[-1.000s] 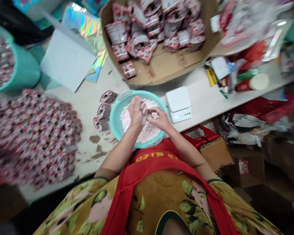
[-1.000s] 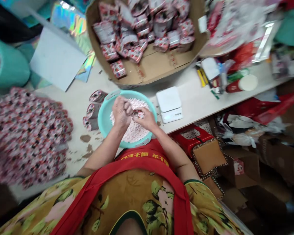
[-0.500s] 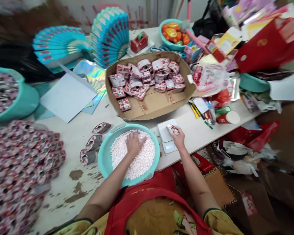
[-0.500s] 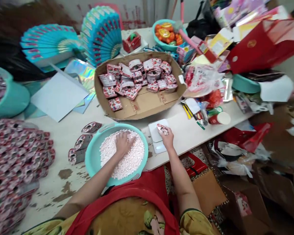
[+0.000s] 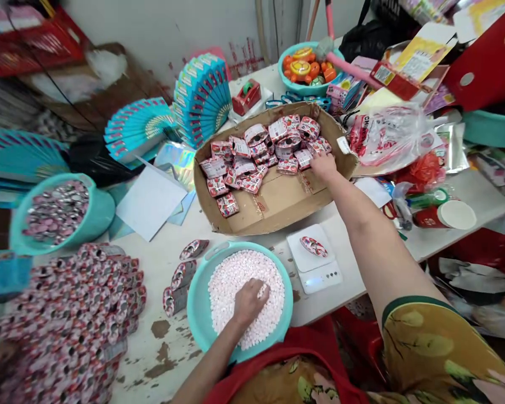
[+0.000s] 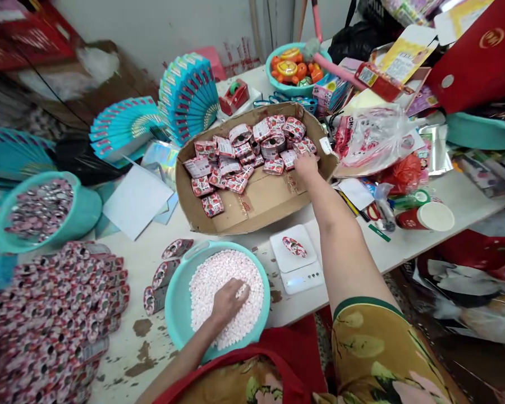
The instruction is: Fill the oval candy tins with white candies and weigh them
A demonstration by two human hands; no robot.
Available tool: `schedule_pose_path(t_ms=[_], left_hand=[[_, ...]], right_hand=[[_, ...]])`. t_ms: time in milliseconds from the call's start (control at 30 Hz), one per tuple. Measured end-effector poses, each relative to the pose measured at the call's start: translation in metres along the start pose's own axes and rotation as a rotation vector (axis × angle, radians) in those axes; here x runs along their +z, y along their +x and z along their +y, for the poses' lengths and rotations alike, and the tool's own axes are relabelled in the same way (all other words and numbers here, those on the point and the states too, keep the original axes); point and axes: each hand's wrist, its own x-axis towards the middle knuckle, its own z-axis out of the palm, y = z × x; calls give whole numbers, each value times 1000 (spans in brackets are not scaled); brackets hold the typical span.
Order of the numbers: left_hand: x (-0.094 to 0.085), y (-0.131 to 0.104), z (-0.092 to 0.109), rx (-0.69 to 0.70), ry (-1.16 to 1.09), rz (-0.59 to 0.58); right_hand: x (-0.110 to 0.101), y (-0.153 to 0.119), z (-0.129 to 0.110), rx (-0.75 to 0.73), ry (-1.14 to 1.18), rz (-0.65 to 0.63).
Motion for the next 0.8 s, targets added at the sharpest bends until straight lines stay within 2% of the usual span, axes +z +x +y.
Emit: schedule_pose_path(t_ms=[67, 133, 267, 333, 400, 467, 500, 567, 633, 700, 800], left_hand=[[-3, 3, -5, -54, -118, 34], [-9, 4, -9, -149, -308, 58], [-27, 4, -17, -371, -667, 8], [-32, 5, -24, -424, -1015, 54], [-35, 5, -30, -446, -1221, 51], [-36, 4, -33, -448, -1343, -7], [-37, 4, -32, -451, -1395, -35], [-39, 2, -29, -473, -1508, -60], [-44, 0, -23, -512, -1583, -60], [-55, -3, -16, -529, -1629, -94], [-78, -13, -1, -440, -1655, -118]], right_hand=[[12, 3, -1, 84, 4, -12], [10, -5, -7, 185, 20, -2], [-31, -31, -10, 359, 33, -15], [-56, -55, -10, 357, 56, -50], [-81, -94, -21, 225, 411, 181], [-101, -147, -47, 130, 790, 308], [-106, -176, -65, 127, 902, 309], [-105, -231, -106, 195, 981, 212], [-90, -276, -148, 300, 1004, 27], [-70, -310, -187, 405, 1054, -115], [-41, -345, -234, 514, 1168, -253]])
